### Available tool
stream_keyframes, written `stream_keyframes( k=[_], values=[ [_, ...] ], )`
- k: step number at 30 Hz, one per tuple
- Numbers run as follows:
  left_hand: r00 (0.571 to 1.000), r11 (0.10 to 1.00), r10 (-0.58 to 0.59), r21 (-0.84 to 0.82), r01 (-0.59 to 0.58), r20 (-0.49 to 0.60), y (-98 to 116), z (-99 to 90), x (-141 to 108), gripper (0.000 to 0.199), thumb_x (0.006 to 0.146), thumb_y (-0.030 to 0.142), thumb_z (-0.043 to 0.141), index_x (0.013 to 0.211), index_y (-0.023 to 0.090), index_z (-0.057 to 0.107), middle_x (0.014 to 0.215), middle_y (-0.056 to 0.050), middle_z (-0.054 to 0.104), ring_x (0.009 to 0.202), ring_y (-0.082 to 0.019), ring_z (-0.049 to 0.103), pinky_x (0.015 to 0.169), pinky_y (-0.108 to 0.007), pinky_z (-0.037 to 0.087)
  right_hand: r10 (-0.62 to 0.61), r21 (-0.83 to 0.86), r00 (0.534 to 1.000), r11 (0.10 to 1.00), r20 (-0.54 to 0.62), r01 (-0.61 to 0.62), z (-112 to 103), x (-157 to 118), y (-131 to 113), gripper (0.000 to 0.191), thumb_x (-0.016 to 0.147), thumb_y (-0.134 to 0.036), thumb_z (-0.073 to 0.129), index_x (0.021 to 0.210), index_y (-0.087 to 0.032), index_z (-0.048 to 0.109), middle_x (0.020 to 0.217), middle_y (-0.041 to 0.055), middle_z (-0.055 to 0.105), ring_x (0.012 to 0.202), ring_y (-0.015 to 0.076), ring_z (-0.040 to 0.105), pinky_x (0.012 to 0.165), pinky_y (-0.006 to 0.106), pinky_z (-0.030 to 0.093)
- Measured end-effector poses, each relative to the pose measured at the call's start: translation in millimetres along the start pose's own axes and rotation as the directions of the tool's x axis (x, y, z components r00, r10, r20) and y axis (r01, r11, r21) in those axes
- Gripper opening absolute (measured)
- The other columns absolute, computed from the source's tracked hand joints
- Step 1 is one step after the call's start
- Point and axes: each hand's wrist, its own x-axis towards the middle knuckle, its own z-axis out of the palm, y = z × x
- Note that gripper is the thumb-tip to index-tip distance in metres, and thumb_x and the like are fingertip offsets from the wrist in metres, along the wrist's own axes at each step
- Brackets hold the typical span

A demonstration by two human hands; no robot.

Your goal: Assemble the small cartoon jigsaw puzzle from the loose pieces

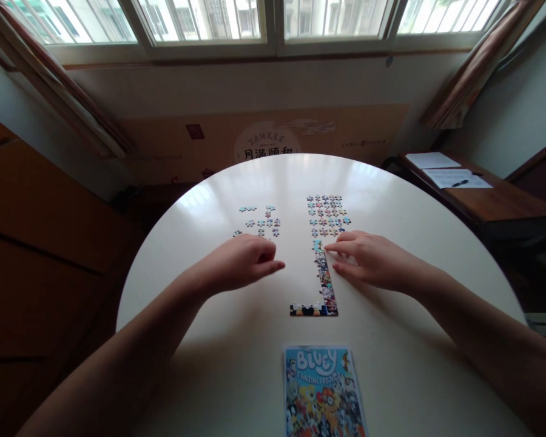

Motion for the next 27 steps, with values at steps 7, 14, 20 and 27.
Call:
stream_keyframes(
  k=[7,14,20,27],
  values=[
    [0.777,0.930,-0.360,-0.129,0.345,-0.516,-42,-30.6,-8,0.036,0.090,0.044,0.050,0.063,0.021,0.043,0.055,0.003,0.040,0.055,-0.014,0.039,0.055,-0.028,0.028,0.069,0.000,0.994,0.998,-0.083,-0.069,1,-1,-5,0.032,0.094,-0.030,0.055,0.120,-0.024,0.072,0.106,0.0068,0.075,0.086,0.0206,0.068,0.070,0.033,0.049],
    [0.751,0.880,-0.465,-0.157,0.447,-0.468,-51,-24.3,0,0.022,0.083,0.039,0.057,0.075,0.019,0.061,0.066,0.000,0.055,0.062,-0.014,0.047,0.060,-0.027,0.034,0.062,0.072,0.948,0.997,-0.312,-0.042,3,-2,-5,0.027,0.090,-0.024,0.055,0.103,-0.021,0.078,0.095,0.0053,0.077,0.073,0.0170,0.065,0.069,0.033,0.049],
    [0.767,0.887,-0.452,-0.144,0.438,-0.455,-45,-23.0,0,0.031,0.084,0.029,0.041,0.084,0.006,0.062,0.069,0.004,0.044,0.071,-0.005,0.045,0.070,-0.026,0.028,0.000,0.216,0.898,0.971,-0.440,0.106,4,-3,-4,0.031,0.078,-0.006,0.046,0.074,-0.019,0.074,0.078,0.0035,0.071,0.072,0.0155,0.062,0.068,0.031,0.048],
    [0.614,0.934,-0.355,-0.235,0.269,-0.705,-60,-13.6,10,0.023,0.065,0.011,0.060,0.053,0.017,0.041,0.053,0.006,0.029,0.055,-0.006,0.027,0.055,-0.025,0.021,-0.060,0.281,0.840,0.927,-0.540,0.247,4,-2,-5,0.025,0.064,-0.001,0.045,0.053,-0.022,0.055,0.059,-0.0011,0.056,0.060,0.0134,0.053,0.058,0.030,0.043]
  ],
)
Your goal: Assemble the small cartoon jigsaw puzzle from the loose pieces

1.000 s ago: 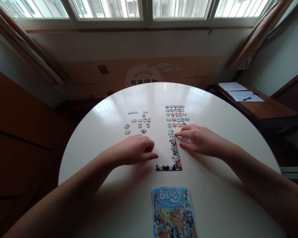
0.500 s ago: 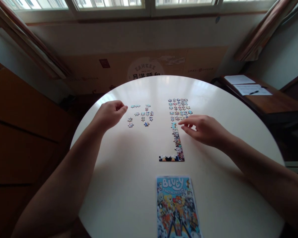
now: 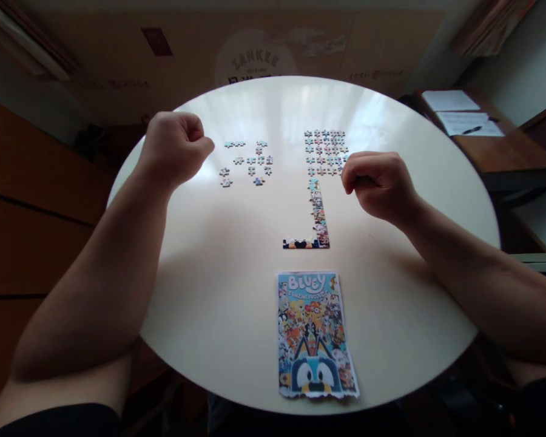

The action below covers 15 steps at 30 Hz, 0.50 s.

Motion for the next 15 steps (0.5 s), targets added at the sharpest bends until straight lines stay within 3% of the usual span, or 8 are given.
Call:
stream_keyframes(
  k=[8,12,15],
  values=[
    [0.998,0.998,0.063,-0.013,-0.063,-0.029,2,-2.3,-1,0.049,0.073,0.014,0.066,0.051,0.021,0.023,0.056,0.005,0.017,0.057,-0.008,0.018,0.052,-0.029,0.016,-0.027,0.069,0.998,0.997,0.064,0.022,-3,-1,0,0.029,0.058,0.002,0.042,0.054,-0.023,0.055,0.057,-0.0030,0.056,0.057,0.0126,0.053,0.054,0.028,0.040],
    [0.992,0.995,0.094,0.035,-0.092,-0.081,8,-4.1,-7,0.053,0.078,0.020,0.065,0.052,0.022,0.019,0.056,0.004,0.016,0.057,-0.011,0.018,0.052,-0.030,0.020,-0.055,0.095,0.998,0.994,0.028,0.052,-6,-1,1,0.030,0.060,0.002,0.040,0.056,-0.022,0.057,0.057,-0.0028,0.058,0.055,0.0123,0.053,0.051,0.027,0.040],
    [0.987,0.986,0.155,0.063,-0.152,-0.050,13,0.7,-12,0.052,0.080,0.023,0.063,0.053,0.022,0.018,0.056,0.004,0.015,0.055,-0.012,0.017,0.052,-0.031,0.021,-0.071,0.092,0.997,0.993,0.030,0.068,-6,-1,3,0.033,0.061,0.004,0.039,0.059,-0.022,0.060,0.059,-0.0027,0.059,0.056,0.0116,0.054,0.051,0.026,0.040]
  ],
)
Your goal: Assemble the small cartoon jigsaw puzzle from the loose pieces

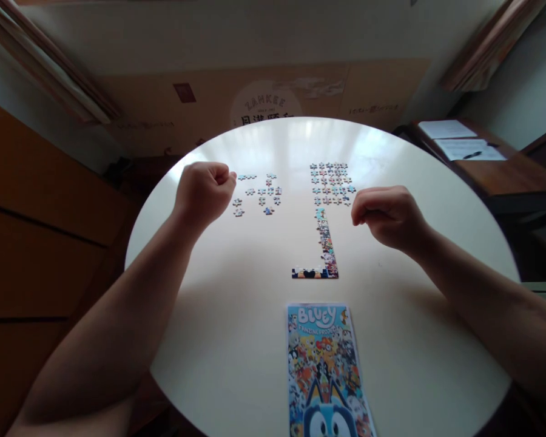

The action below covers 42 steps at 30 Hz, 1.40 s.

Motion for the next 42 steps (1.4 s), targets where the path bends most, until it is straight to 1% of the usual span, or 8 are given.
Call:
stream_keyframes(
  k=[8,12,16,21,27,33,38,42],
  values=[
    [0.997,1.000,0.012,0.005,-0.013,0.079,0,13.4,-4,0.050,0.084,0.030,0.063,0.054,0.021,0.024,0.051,0.005,0.021,0.051,-0.012,0.024,0.052,-0.030,0.023,-0.057,0.039,0.998,0.998,0.028,0.056,4,2,-2,0.036,0.065,0.006,0.037,0.062,-0.020,0.062,0.060,-0.0029,0.059,0.055,0.0088,0.054,0.051,0.024,0.040],
    [0.986,0.999,-0.031,0.032,0.026,0.164,-1,16.7,-4,0.039,0.084,0.032,0.064,0.058,0.022,0.037,0.051,0.005,0.039,0.051,-0.012,0.036,0.053,-0.029,0.028,-0.082,0.065,0.995,0.995,0.050,0.078,7,2,-5,0.037,0.067,0.007,0.037,0.065,-0.019,0.063,0.062,-0.0026,0.060,0.056,0.0081,0.055,0.052,0.022,0.041],
    [0.969,0.999,-0.029,0.031,0.022,0.247,0,18.8,-7,0.026,0.085,0.033,0.064,0.067,0.021,0.050,0.062,0.001,0.057,0.055,-0.014,0.047,0.056,-0.029,0.034,-0.092,0.074,0.994,0.993,0.058,0.088,11,2,-5,0.038,0.068,0.008,0.036,0.067,-0.019,0.064,0.063,-0.0025,0.061,0.057,0.0073,0.054,0.052,0.021,0.042],
    [0.947,0.998,0.033,0.034,-0.047,0.319,-1,25.4,-10,0.012,0.087,0.031,0.062,0.082,0.021,0.065,0.078,-0.003,0.068,0.069,-0.019,0.058,0.065,-0.032,0.044,-0.086,0.094,0.993,0.992,0.076,0.079,17,1,-4,0.038,0.068,0.008,0.037,0.068,-0.019,0.064,0.064,-0.0022,0.061,0.056,0.0074,0.055,0.051,0.020,0.043],
    [0.959,0.987,0.134,0.049,-0.150,0.250,-9,28.6,-10,0.015,0.087,0.026,0.060,0.095,0.022,0.073,0.113,-0.010,0.070,0.114,-0.033,0.057,0.099,-0.050,0.046,-0.065,0.040,0.997,0.997,-0.038,0.066,27,-1,-2,0.035,0.076,0.006,0.045,0.070,-0.022,0.065,0.066,-0.0006,0.064,0.069,0.0146,0.058,0.062,0.030,0.049],
    [0.993,0.998,0.056,0.024,-0.059,0.102,-25,22.9,-2,0.019,0.083,0.023,0.062,0.099,0.024,0.073,0.124,-0.011,0.067,0.123,-0.035,0.054,0.108,-0.055,0.041,-0.027,0.003,0.985,1.000,-0.172,0.028,29,-1,0,0.033,0.081,0.002,0.053,0.071,-0.026,0.066,0.069,-0.0006,0.066,0.076,0.0199,0.060,0.071,0.039,0.051],
    [0.994,1.000,-0.013,-0.018,0.015,0.106,-30,30.0,0,0.021,0.080,0.024,0.065,0.099,0.023,0.072,0.128,-0.011,0.064,0.128,-0.035,0.051,0.112,-0.054,0.036,-0.059,-0.102,0.972,0.994,-0.227,0.037,25,-1,-1,0.032,0.080,0.001,0.056,0.073,-0.028,0.067,0.074,-0.0009,0.068,0.080,0.0214,0.061,0.078,0.043,0.051],
    [0.996,0.993,-0.048,-0.100,0.055,0.075,-30,35.1,2,0.021,0.075,0.021,0.070,0.095,0.025,0.070,0.123,-0.006,0.064,0.130,-0.032,0.048,0.118,-0.046,0.030,-0.074,-0.230,0.960,0.973,-0.270,0.010,20,-3,-7,0.033,0.078,-0.002,0.059,0.080,-0.033,0.070,0.084,0.0012,0.068,0.092,0.0251,0.063,0.087,0.047,0.051]
  ],
)
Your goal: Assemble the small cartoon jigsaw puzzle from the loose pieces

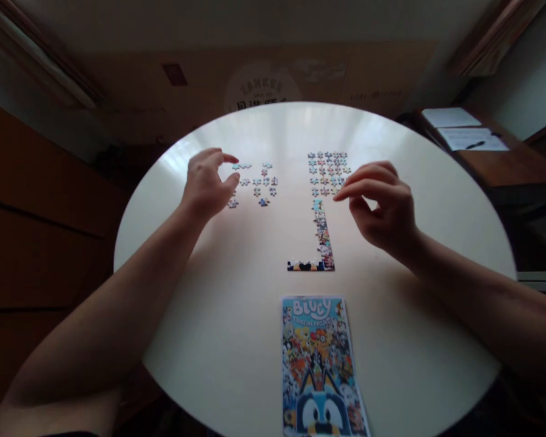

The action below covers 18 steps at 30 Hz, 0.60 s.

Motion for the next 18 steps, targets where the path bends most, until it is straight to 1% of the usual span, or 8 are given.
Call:
stream_keyframes(
  k=[2,3,6,8,10,12,15,18],
  values=[
    [0.999,0.999,-0.030,-0.028,0.030,-0.029,0,0.3,2,0.021,0.077,0.021,0.071,0.098,0.024,0.069,0.121,-0.004,0.063,0.130,-0.028,0.046,0.120,-0.042,0.028,0.022,-0.053,1.000,0.998,0.003,-0.022,-3,0,-3,0.034,0.080,-0.004,0.058,0.087,-0.034,0.071,0.091,0.0035,0.067,0.100,0.0277,0.062,0.092,0.050,0.050],
    [0.999,0.999,-0.045,-0.025,0.044,-0.031,-1,0.0,4,0.023,0.079,0.020,0.070,0.101,0.021,0.068,0.122,-0.004,0.062,0.130,-0.026,0.046,0.120,-0.042,0.027,0.022,-0.073,1.000,0.997,0.004,-0.021,-4,1,-4,0.034,0.081,-0.005,0.058,0.090,-0.035,0.071,0.093,0.0043,0.066,0.103,0.0289,0.061,0.094,0.051,0.049],
    [0.995,0.997,-0.082,0.012,0.082,-0.049,-1,-1.9,6,0.030,0.081,0.017,0.071,0.110,0.014,0.067,0.129,-0.006,0.058,0.131,-0.024,0.044,0.119,-0.039,0.027,0.000,-0.129,1.000,0.992,-0.004,-0.001,-7,1,-7,0.034,0.084,-0.008,0.056,0.100,-0.035,0.069,0.100,0.0058,0.063,0.113,0.0318,0.057,0.100,0.055,0.047],
    [0.993,0.995,-0.093,0.020,0.095,-0.075,-2,-2.5,8,0.033,0.081,0.014,0.072,0.113,0.012,0.066,0.133,-0.007,0.056,0.132,-0.022,0.044,0.118,-0.037,0.028,0.001,-0.164,1.000,0.986,-0.015,-0.004,-8,0,-8,0.033,0.086,-0.010,0.056,0.105,-0.035,0.068,0.102,0.0066,0.063,0.116,0.0331,0.056,0.102,0.056,0.046],
    [0.991,0.995,-0.095,0.004,0.095,-0.097,-5,-2.2,9,0.033,0.081,0.011,0.072,0.114,0.012,0.065,0.132,-0.006,0.057,0.130,-0.021,0.044,0.118,-0.035,0.028,-0.007,-0.158,0.999,0.987,-0.049,-0.001,-9,-1,-8,0.032,0.086,-0.011,0.057,0.108,-0.033,0.067,0.103,0.0076,0.063,0.117,0.0332,0.057,0.104,0.055,0.046],
    [0.990,0.996,-0.092,-0.018,0.090,-0.110,-9,-1.3,10,0.033,0.082,0.008,0.071,0.114,0.013,0.064,0.128,-0.004,0.057,0.128,-0.019,0.045,0.117,-0.033,0.028,-0.026,-0.117,0.996,0.993,-0.087,0.015,-9,-2,-7,0.033,0.086,-0.012,0.058,0.112,-0.030,0.066,0.104,0.0090,0.065,0.116,0.0326,0.057,0.105,0.053,0.046],
    [0.990,0.996,-0.082,-0.033,0.078,-0.119,-16,0.2,11,0.032,0.084,0.007,0.070,0.114,0.013,0.060,0.126,-0.002,0.056,0.125,-0.016,0.045,0.115,-0.030,0.028,-0.010,-0.106,0.996,0.994,-0.092,0.001,-9,-3,-5,0.042,0.086,-0.012,0.058,0.125,-0.029,0.060,0.113,0.0106,0.066,0.118,0.0319,0.058,0.108,0.053,0.045],
    [0.990,0.997,-0.077,-0.018,0.075,-0.117,-19,1.0,11,0.031,0.086,0.010,0.068,0.116,0.012,0.059,0.130,-0.004,0.056,0.128,-0.017,0.044,0.116,-0.029,0.026,0.035,-0.160,0.996,0.986,-0.083,-0.048,-8,-4,0,0.055,0.085,-0.016,0.060,0.136,-0.033,0.051,0.131,0.0089,0.061,0.131,0.0357,0.053,0.112,0.057,0.043]
  ],
)
